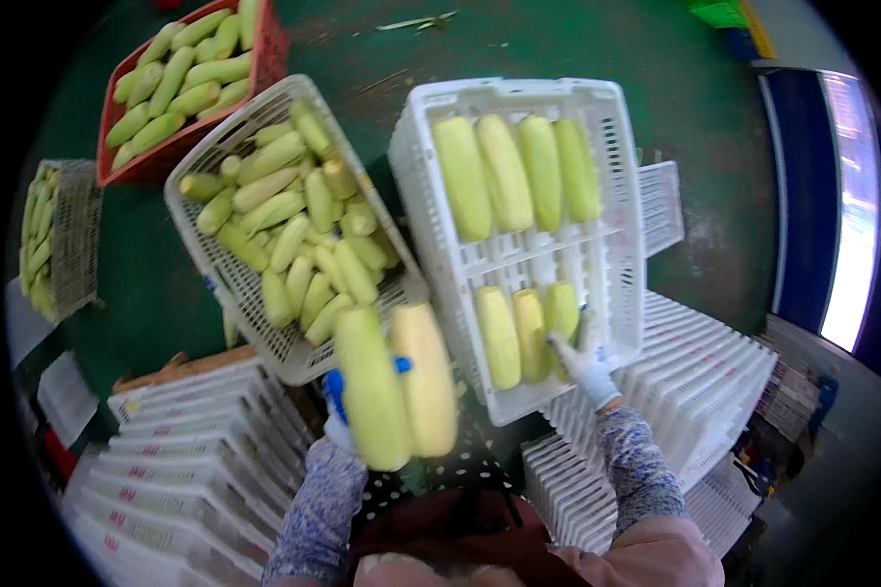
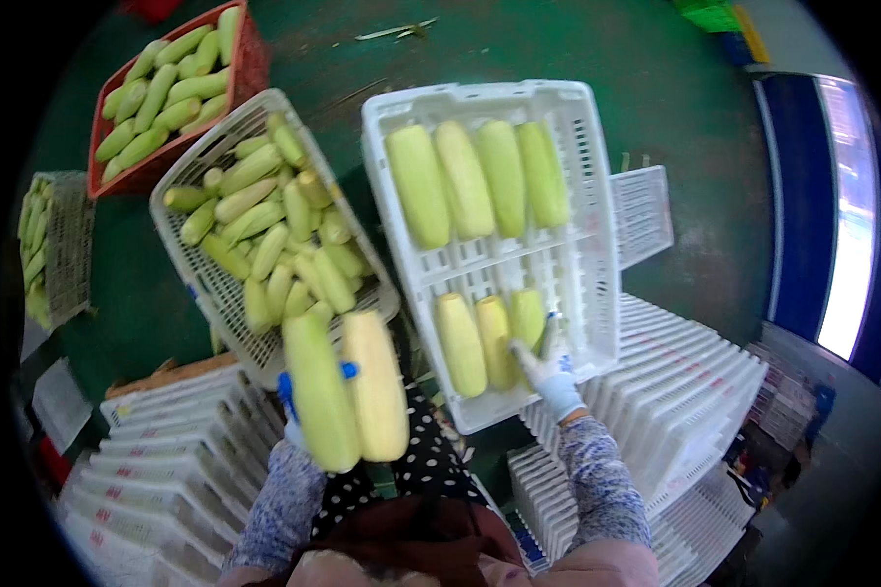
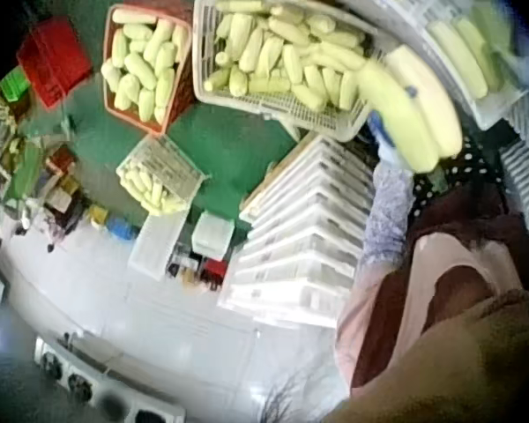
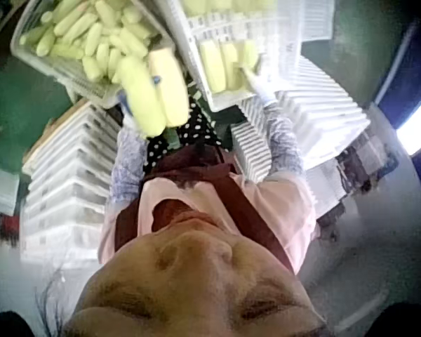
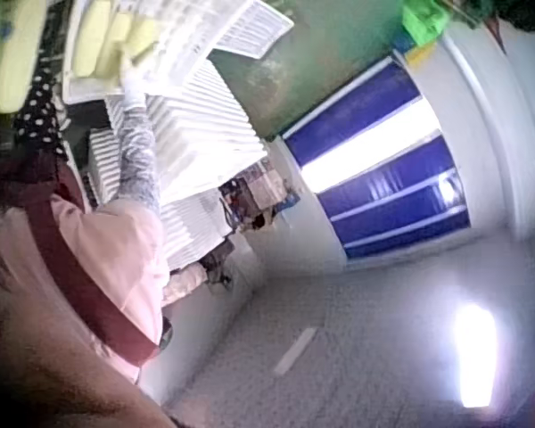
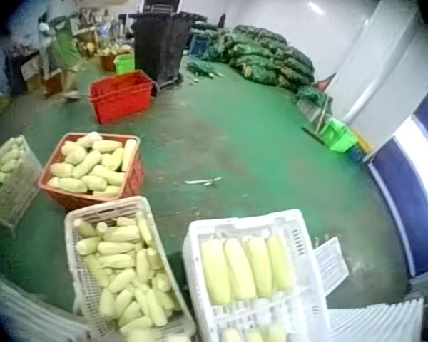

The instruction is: The person repeatedly picks husked corn cobs from a large white basket and places them into smaller white trays with compartments. The person also stacks empty trays and moves filled trays to the side. The task occurs in a processing area with other workers visible in the background.

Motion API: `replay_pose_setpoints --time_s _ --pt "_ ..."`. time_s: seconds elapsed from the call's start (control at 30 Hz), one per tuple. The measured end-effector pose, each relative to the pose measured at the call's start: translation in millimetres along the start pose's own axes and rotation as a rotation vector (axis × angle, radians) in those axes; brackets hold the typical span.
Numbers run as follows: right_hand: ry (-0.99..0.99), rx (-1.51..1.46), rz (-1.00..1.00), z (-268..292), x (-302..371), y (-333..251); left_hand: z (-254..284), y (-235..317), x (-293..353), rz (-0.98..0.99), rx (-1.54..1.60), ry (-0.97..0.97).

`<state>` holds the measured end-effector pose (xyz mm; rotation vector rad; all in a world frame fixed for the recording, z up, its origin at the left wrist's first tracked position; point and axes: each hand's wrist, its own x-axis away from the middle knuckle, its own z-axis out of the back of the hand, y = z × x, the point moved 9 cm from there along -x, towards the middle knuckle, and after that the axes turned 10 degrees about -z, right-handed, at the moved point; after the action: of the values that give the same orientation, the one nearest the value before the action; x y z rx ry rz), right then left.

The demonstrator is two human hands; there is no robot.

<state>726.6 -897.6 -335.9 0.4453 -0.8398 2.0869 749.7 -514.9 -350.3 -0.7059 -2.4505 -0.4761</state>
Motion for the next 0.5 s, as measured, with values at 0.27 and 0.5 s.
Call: replay_pose_setpoints --time_s 0.27,0.5 --pt "-0.488 -0.168 0.204 -60 121 -158 -39 -48 -59 0.009 -0.557 -0.051" --pt "-1.030 -1.102 -0.430 -84 105 -71 -85 -44 -75 -0.139 -0.911 -0.187"
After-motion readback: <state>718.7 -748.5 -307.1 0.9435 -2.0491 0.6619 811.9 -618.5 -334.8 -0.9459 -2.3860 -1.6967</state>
